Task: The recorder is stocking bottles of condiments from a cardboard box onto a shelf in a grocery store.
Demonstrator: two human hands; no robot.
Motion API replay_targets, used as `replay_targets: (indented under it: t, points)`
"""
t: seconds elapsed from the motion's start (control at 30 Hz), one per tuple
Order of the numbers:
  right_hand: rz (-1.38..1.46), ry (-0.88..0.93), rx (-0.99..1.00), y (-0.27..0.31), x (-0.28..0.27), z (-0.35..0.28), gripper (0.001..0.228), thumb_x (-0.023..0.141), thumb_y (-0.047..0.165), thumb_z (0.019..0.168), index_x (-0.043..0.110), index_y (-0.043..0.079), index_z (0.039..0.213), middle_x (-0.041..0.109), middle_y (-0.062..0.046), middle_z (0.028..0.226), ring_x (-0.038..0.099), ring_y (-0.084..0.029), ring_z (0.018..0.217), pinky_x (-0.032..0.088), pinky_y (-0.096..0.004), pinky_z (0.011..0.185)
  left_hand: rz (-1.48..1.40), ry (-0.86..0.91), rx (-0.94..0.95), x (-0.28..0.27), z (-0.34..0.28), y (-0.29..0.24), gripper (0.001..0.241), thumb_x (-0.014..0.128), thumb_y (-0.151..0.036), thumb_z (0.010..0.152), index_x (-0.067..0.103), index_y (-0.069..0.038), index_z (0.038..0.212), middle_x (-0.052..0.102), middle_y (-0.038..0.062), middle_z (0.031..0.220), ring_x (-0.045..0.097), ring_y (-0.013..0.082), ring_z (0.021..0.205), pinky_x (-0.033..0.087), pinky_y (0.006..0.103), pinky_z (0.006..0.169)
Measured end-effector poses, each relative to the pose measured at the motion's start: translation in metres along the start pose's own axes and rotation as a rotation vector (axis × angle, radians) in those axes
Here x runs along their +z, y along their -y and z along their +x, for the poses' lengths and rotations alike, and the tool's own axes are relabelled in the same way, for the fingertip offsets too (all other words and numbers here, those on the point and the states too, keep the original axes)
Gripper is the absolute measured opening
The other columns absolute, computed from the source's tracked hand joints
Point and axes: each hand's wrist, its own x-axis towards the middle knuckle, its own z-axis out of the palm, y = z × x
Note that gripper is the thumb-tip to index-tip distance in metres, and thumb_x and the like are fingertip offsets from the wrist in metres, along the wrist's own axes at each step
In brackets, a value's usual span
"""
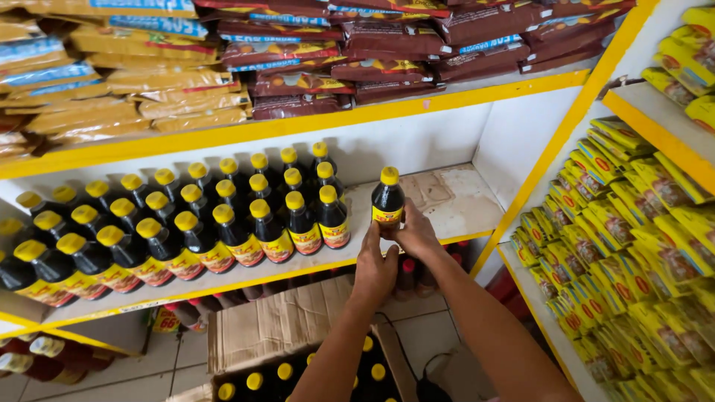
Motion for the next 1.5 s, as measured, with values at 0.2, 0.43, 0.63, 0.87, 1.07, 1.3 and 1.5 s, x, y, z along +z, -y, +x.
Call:
replay_targets:
  t: [0.2, 0.43, 0.63, 0.87, 1.07, 1.3, 1.5]
  points:
    - [0.060, -0.004, -0.131, -0.034, 0.034, 0.049, 0.076, 0.090, 0.031, 0.064, 0.055, 0.014, 0.129, 0.074, -0.012, 0.119, 0.070, -0.030, 0.115, 0.054, -0.043, 0.094, 0.005, -0.014, -0.072, 0.019, 0.018, 0.036, 0.071, 0.063, -0.018, 0.094, 0.034, 0.008, 0.153, 0.042, 0.034, 0.153, 0.043, 0.0457, 0.142, 0.037, 0.0452, 0.116]
    - [-0.002, -0.012, -0.153, -0.034, 0.053, 0.090, 0.081, 0.090, 0.036, 0.069, 0.052, 0.015, 0.136, 0.072, -0.016, 0.120, 0.065, -0.038, 0.115, 0.051, -0.047, 0.094, -0.038, -0.060, -0.069, 0.029, 0.044, 0.049, 0.073, 0.054, -0.034, 0.102, 0.030, 0.010, 0.155, 0.036, 0.036, 0.158, 0.037, 0.0471, 0.148, 0.031, 0.0447, 0.121]
    - [0.117, -0.063, -0.270, -0.044, 0.077, 0.118, 0.075, 0.086, 0.029, 0.069, 0.053, 0.012, 0.135, 0.069, -0.018, 0.122, 0.066, -0.038, 0.112, 0.054, -0.047, 0.090, -0.045, -0.059, -0.185, 0.027, 0.063, 0.047, 0.084, 0.048, -0.052, 0.102, 0.026, 0.009, 0.156, 0.033, 0.034, 0.159, 0.034, 0.0447, 0.148, 0.030, 0.0438, 0.120]
    - [-0.013, -0.068, -0.201, -0.038, 0.082, 0.132, 0.060, 0.087, 0.024, 0.071, 0.059, 0.011, 0.123, 0.073, -0.020, 0.110, 0.067, -0.041, 0.107, 0.053, -0.049, 0.091, -0.095, -0.090, -0.222, 0.035, 0.075, 0.056, 0.087, 0.048, -0.054, 0.101, 0.025, 0.007, 0.158, 0.035, 0.031, 0.160, 0.036, 0.0415, 0.149, 0.029, 0.0422, 0.120]
    - [0.037, -0.067, -0.159, -0.044, 0.091, 0.143, 0.058, 0.082, 0.024, 0.077, 0.060, 0.014, 0.130, 0.075, -0.019, 0.107, 0.071, -0.040, 0.103, 0.055, -0.048, 0.088, -0.073, -0.104, -0.211, 0.039, 0.085, 0.059, 0.088, 0.045, -0.057, 0.102, 0.022, 0.007, 0.158, 0.033, 0.031, 0.161, 0.033, 0.0415, 0.150, 0.026, 0.0420, 0.122]
    - [0.163, -0.141, -0.418, -0.045, 0.097, 0.144, 0.055, 0.074, 0.015, 0.083, 0.058, 0.011, 0.135, 0.069, -0.017, 0.126, 0.067, -0.036, 0.113, 0.055, -0.044, 0.094, -0.091, -0.094, -0.246, 0.042, 0.097, 0.055, 0.093, 0.041, -0.061, 0.100, 0.019, 0.008, 0.159, 0.032, 0.031, 0.162, 0.032, 0.0406, 0.151, 0.026, 0.0407, 0.122]
    - [0.197, -0.150, -0.358, -0.041, 0.094, 0.142, 0.062, 0.080, 0.016, 0.079, 0.060, 0.010, 0.138, 0.068, -0.016, 0.126, 0.067, -0.031, 0.111, 0.057, -0.039, 0.091, -0.063, -0.085, -0.271, 0.043, 0.101, 0.057, 0.095, 0.040, -0.063, 0.100, 0.016, 0.007, 0.159, 0.026, 0.031, 0.164, 0.026, 0.0415, 0.153, 0.022, 0.0408, 0.123]
